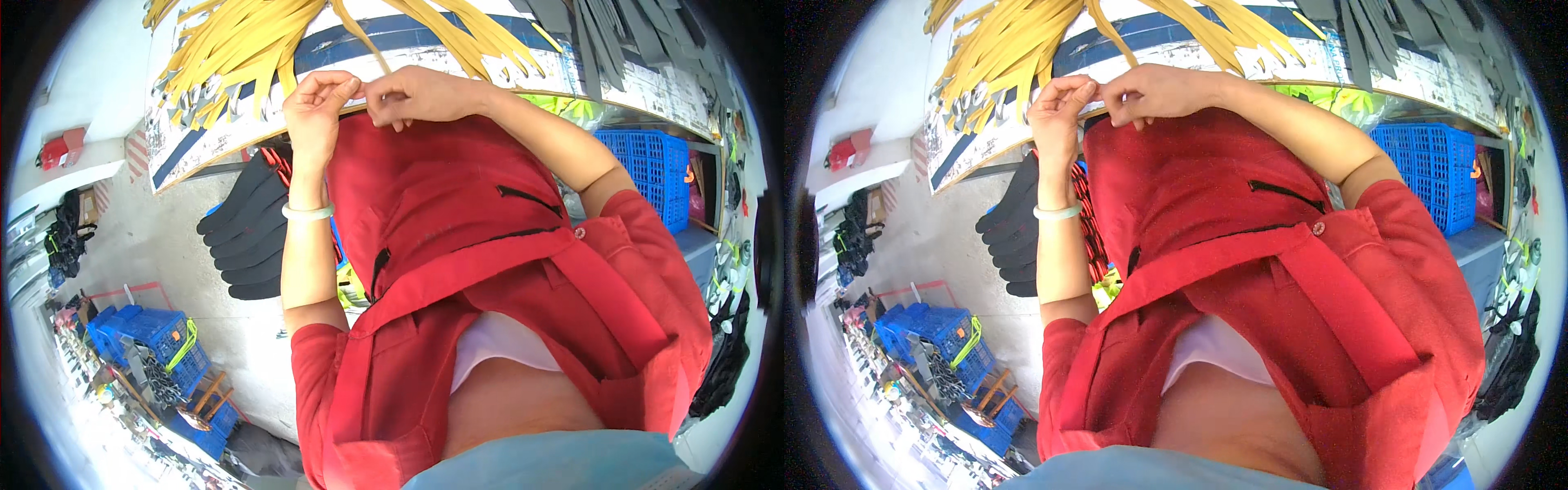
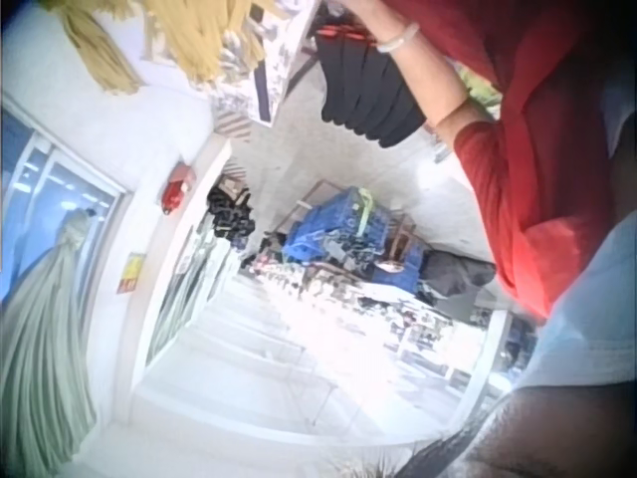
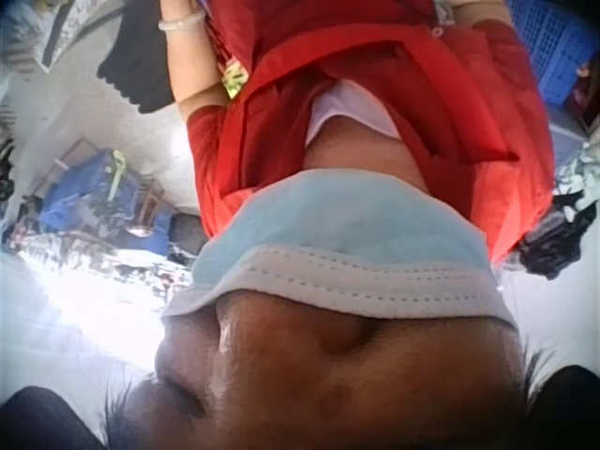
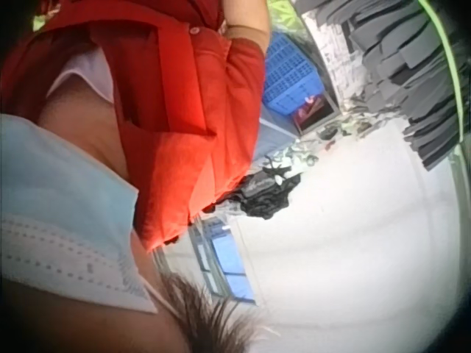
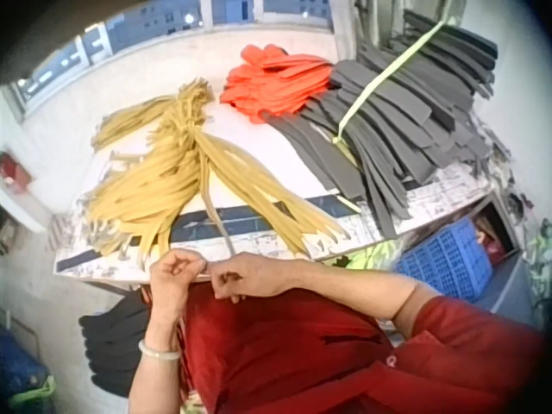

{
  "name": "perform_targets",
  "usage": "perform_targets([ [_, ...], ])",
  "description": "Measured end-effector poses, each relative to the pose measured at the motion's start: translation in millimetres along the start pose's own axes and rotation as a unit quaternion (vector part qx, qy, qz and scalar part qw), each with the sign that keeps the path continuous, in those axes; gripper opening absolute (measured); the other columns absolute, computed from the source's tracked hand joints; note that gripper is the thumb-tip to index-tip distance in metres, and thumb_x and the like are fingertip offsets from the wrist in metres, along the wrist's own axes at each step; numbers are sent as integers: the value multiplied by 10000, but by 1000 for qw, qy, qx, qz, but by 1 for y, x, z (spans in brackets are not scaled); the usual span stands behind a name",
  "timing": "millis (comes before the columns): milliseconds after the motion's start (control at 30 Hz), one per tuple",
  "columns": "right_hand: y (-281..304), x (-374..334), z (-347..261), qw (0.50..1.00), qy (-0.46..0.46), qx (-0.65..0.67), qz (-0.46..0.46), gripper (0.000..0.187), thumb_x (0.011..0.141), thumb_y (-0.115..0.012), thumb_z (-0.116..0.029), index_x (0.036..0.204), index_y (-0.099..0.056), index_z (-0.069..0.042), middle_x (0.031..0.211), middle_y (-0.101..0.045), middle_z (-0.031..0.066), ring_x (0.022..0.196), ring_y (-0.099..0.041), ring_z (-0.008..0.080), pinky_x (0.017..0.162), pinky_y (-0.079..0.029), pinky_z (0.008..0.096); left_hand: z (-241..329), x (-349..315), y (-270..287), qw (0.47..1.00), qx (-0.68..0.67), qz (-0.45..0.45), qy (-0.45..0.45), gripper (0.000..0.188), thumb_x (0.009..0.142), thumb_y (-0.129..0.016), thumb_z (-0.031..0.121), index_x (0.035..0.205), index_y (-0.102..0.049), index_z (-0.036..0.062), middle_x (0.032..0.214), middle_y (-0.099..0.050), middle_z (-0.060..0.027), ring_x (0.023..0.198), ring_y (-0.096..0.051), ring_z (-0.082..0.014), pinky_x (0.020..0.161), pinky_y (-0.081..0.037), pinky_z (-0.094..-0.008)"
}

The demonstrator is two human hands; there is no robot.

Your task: Applying small white labels to yellow fabric strips at a workbench.

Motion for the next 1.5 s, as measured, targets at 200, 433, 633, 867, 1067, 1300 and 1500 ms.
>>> perform_targets([
  [200, 28, 3, 30, 966, 34, -212, 142, 129, 885, -585, -134, 985, -605, -57, 891, -616, 81, 827, -609, 206, 752, -484, 309, -47, -28, 23, 994, 29, 95, 50, 44, 881, -621, -12, 919, -621, -33, 833, -663, -73, 739, -648, -134, 702, -539, -244],
  [433, 1, 12, 42, 914, 84, -393, 51, 263, 853, -589, -78, 1116, -586, -92, 1148, -560, 62, 982, -587, 317, 825, -481, 387, -96, -66, 9, 990, 13, 58, 130, 52, 866, -630, -23, 916, -631, -7, 822, -661, -53, 733, -643, -124, 680, -537, -242],
  [633, 7, 4, 56, 918, 68, -357, 161, 168, 834, -651, -163, 944, -571, -65, 1012, -569, 93, 863, -594, 308, 739, -481, 400, -101, -66, 6, 988, -11, 82, 133, 62, 866, -624, -23, 923, -635, -2, 821, -662, -45, 738, -642, -116, 668, -533, -242],
  [867, -6, -15, 75, 891, 11, -322, 319, 198, 822, -677, -202, 902, -590, -43, 833, -599, 97, 725, -599, 276, 658, -480, 361, -95, -41, -10, 984, 143, 63, 81, 151, 845, -644, -19, 995, -641, -11, 849, -661, -42, 736, -612, -88, 661, -500, -221],
  [1067, 15, -27, 47, 923, 90, -259, 269, 160, 840, -625, -186, 917, -603, -48, 854, -608, 115, 779, -607, 289, 695, -477, 359, -29, -27, -42, 941, 324, -13, -96, 284, 774, -653, -63, 1045, -624, 19, 995, -606, -99, 794, -626, -196, 694, -518, -284],
  [1300, 21, -27, 8, 958, 21, -154, 241, 155, 894, -597, -182, 926, -606, -31, 819, -617, 68, 730, -590, 174, 658, -471, 296, -5, -1, -43, 913, 368, -102, -146, 187, 743, -669, -36, 916, -615, 9, 958, -583, -114, 778, -604, -280, 702, -497, -338],
  [1500, 26, -20, 26, 968, 58, 96, 226, 122, 952, -547, -128, 963, -603, -20, 863, -580, 11, 775, -546, 77, 698, -474, 239, -16, 1, -22, 994, 60, -90, -33, 115, 773, -663, -88, 826, -602, -6, 915, -596, -40, 786, -572, -107, 694, -465, -221],
])
Point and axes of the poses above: each hand's wrist, its own x-axis towards the middle knuckle, its own y-axis out of the back of the hand, z = x × y, the point moved 5 cm from there along x, towards the middle knuckle
